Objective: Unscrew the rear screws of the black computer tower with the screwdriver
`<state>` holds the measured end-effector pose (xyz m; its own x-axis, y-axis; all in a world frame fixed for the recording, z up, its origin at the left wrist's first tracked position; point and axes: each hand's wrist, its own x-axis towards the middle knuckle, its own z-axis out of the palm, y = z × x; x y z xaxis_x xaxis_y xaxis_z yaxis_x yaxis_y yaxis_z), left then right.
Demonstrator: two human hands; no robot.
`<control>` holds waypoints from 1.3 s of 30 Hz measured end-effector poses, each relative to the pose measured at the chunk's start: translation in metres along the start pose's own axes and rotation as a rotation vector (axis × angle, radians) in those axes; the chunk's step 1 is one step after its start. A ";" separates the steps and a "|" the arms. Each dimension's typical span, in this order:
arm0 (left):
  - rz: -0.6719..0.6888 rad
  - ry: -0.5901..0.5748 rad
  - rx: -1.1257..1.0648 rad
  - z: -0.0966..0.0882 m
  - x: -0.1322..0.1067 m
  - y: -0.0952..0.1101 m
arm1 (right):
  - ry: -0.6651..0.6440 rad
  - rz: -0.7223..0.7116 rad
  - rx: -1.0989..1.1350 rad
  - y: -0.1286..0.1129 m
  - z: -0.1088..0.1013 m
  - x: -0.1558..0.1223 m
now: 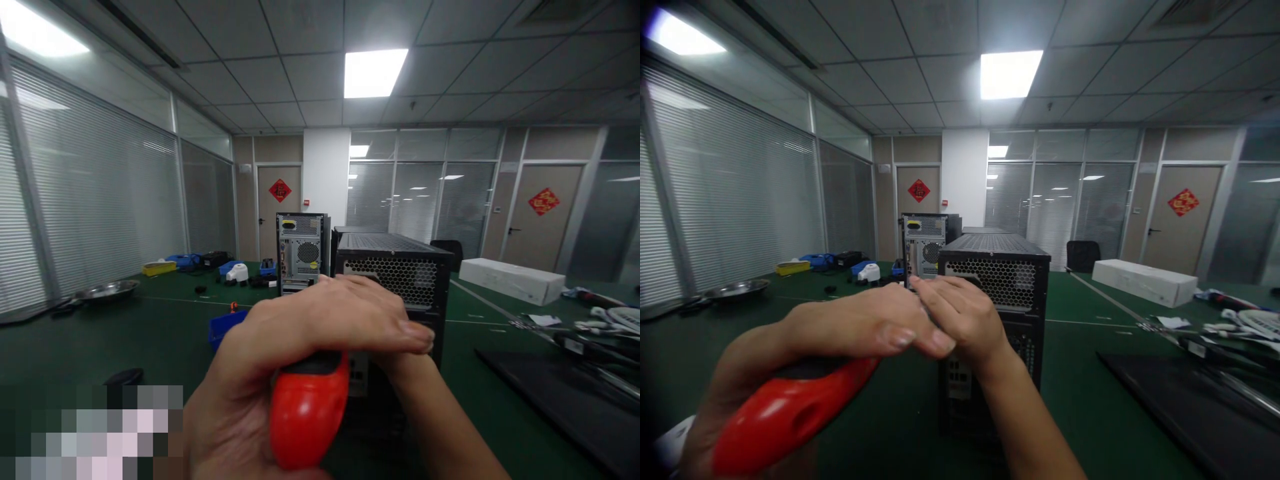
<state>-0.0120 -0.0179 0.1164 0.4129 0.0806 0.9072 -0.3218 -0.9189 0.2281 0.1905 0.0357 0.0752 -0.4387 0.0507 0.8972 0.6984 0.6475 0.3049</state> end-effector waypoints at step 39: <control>0.054 0.410 -0.022 0.027 0.008 -0.015 | 0.015 0.016 -0.027 -0.009 -0.013 0.009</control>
<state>0.0190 -0.0138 0.1112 0.0228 0.1835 0.9828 -0.3540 -0.9178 0.1795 0.1877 0.0201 0.0848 -0.4195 0.0494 0.9064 0.7203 0.6258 0.2992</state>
